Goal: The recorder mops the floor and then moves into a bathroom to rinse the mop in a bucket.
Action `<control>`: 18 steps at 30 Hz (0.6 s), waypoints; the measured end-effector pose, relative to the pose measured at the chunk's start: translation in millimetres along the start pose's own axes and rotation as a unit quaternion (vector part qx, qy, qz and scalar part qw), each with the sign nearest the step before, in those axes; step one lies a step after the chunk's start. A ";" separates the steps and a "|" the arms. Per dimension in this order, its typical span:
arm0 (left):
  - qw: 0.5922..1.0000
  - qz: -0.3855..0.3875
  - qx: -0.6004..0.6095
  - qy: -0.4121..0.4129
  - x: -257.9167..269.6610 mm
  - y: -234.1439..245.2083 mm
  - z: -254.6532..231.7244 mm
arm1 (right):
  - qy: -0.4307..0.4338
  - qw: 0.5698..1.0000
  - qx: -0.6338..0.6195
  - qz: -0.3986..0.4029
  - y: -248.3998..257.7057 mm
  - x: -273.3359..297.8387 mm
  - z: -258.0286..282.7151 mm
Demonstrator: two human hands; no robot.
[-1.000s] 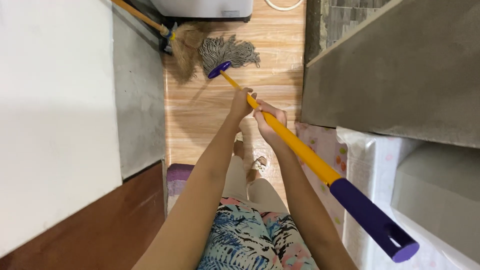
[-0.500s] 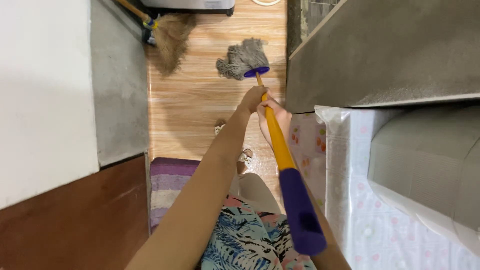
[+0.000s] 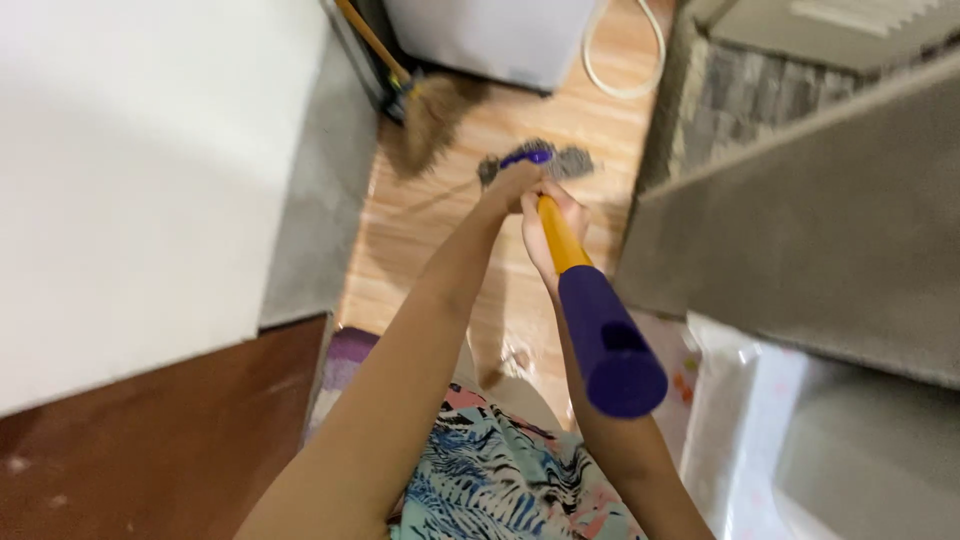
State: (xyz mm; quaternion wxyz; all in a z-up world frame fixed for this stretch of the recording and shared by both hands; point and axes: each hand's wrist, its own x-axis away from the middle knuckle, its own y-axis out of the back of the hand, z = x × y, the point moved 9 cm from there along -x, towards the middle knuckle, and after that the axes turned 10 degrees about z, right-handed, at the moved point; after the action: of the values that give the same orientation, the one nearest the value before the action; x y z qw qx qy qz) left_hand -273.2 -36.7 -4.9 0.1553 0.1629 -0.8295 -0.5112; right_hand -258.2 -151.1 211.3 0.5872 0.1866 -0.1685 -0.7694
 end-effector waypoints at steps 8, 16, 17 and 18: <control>0.977 0.018 0.171 0.125 -11.1 58.9 117.5 | 0.000 0.993 0.114 -0.029 -64.8 -115.4 6.9; 0.956 -0.153 0.247 0.049 10.5 97.8 170.8 | 0.010 0.996 0.065 -0.065 -70.2 -201.1 24.9; 0.944 -0.206 0.258 0.011 15.1 106.1 170.1 | 0.024 0.998 0.047 -0.043 -76.5 -205.3 26.9; 0.928 -0.257 0.267 -0.028 20.2 113.4 169.5 | 0.038 0.999 0.029 -0.020 -82.4 -209.5 28.2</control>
State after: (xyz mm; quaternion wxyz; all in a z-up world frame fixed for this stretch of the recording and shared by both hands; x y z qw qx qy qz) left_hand -375.9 138.0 26.2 -0.0540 0.3917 -0.8689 -0.2978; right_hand -290.6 73.3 215.3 0.5718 0.2359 -0.1641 -0.7684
